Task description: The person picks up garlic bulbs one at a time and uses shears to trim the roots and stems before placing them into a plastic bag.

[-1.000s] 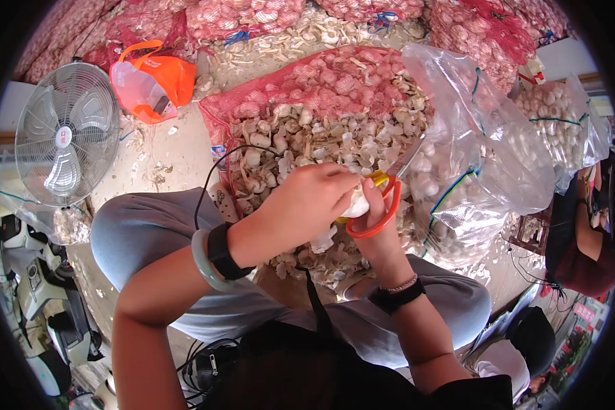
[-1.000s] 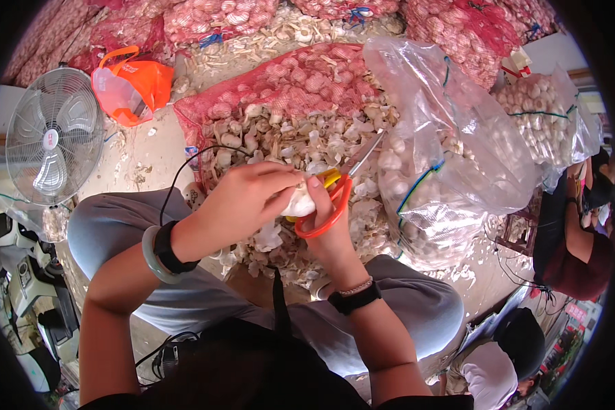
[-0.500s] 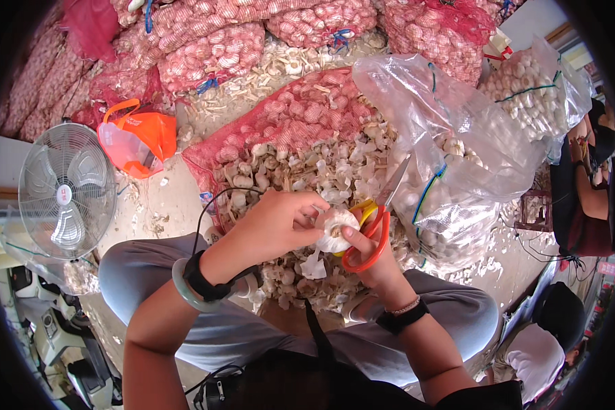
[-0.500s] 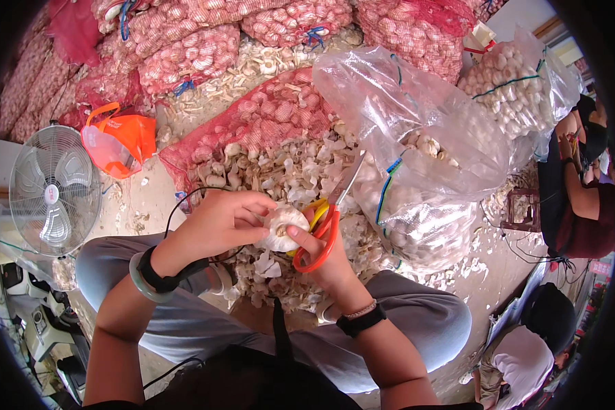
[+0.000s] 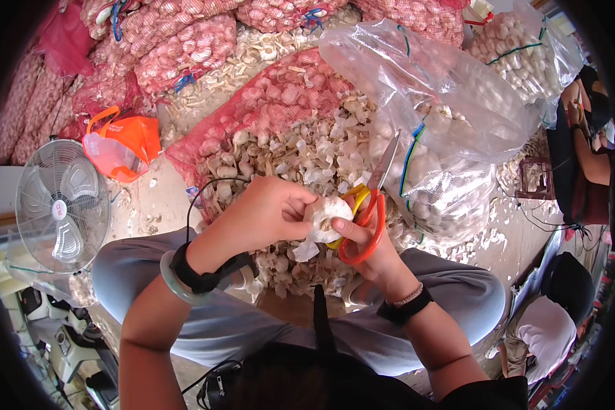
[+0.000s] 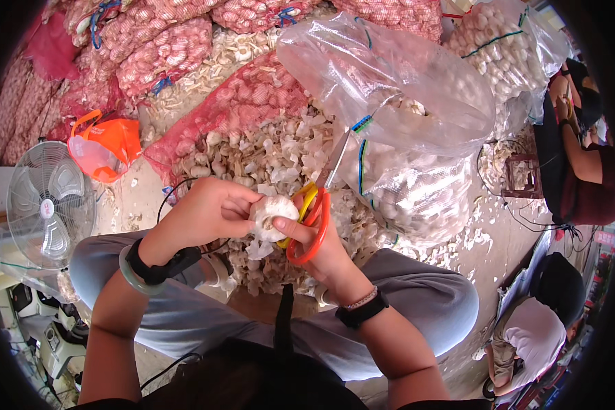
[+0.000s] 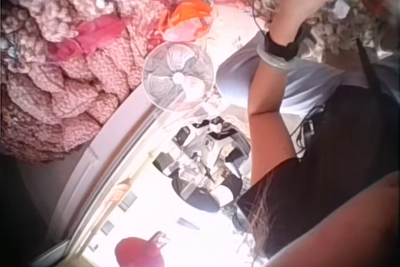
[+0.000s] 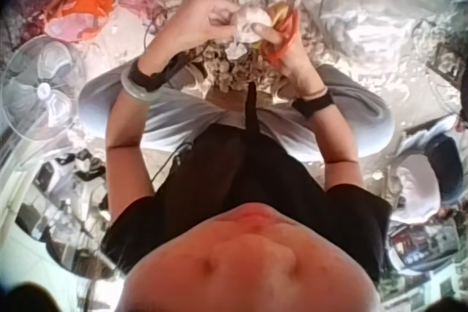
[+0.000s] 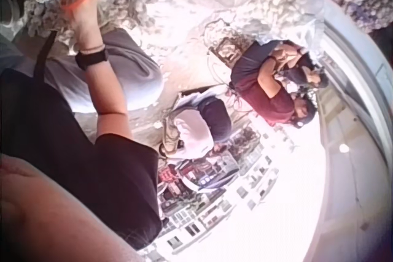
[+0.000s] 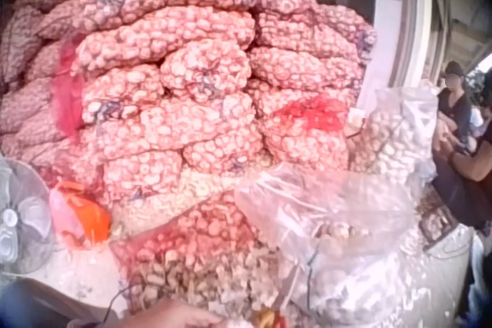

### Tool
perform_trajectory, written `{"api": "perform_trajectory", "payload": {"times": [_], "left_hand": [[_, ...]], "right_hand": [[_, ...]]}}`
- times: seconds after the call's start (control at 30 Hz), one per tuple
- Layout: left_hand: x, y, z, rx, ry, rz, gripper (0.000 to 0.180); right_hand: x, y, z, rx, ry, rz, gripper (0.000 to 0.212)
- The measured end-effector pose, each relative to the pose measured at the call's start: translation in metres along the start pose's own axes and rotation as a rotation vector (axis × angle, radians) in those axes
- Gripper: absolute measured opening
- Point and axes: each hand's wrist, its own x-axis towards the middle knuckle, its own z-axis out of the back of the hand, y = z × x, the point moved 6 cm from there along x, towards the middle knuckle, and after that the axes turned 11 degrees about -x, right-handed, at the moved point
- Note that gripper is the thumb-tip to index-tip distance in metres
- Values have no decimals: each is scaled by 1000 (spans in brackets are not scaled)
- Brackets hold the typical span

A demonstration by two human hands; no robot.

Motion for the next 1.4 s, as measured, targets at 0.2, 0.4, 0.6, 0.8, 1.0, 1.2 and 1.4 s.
{"api": "perform_trajectory", "payload": {"times": [0.2,0.4,0.6,0.8,1.0,1.2,1.4], "left_hand": [[3,14,1,250,47,72,16],[4,18,0,412,-21,4,12],[-2,36,4,412,-44,20,11],[-2,21,1,504,111,-24,10],[-7,14,6,311,75,173,17],[-6,22,7,248,65,189,15],[-5,22,12,216,60,186,10]], "right_hand": [[-2,-19,-1,49,1,-150,38],[3,-23,-3,21,-28,-155,41],[-3,-41,-5,18,-10,-256,42],[-2,-48,0,2,53,-281,38],[-1,-35,-9,28,75,-211,36],[0,-33,-9,-31,59,-208,40],[2,-31,-9,-25,47,-188,37]]}}
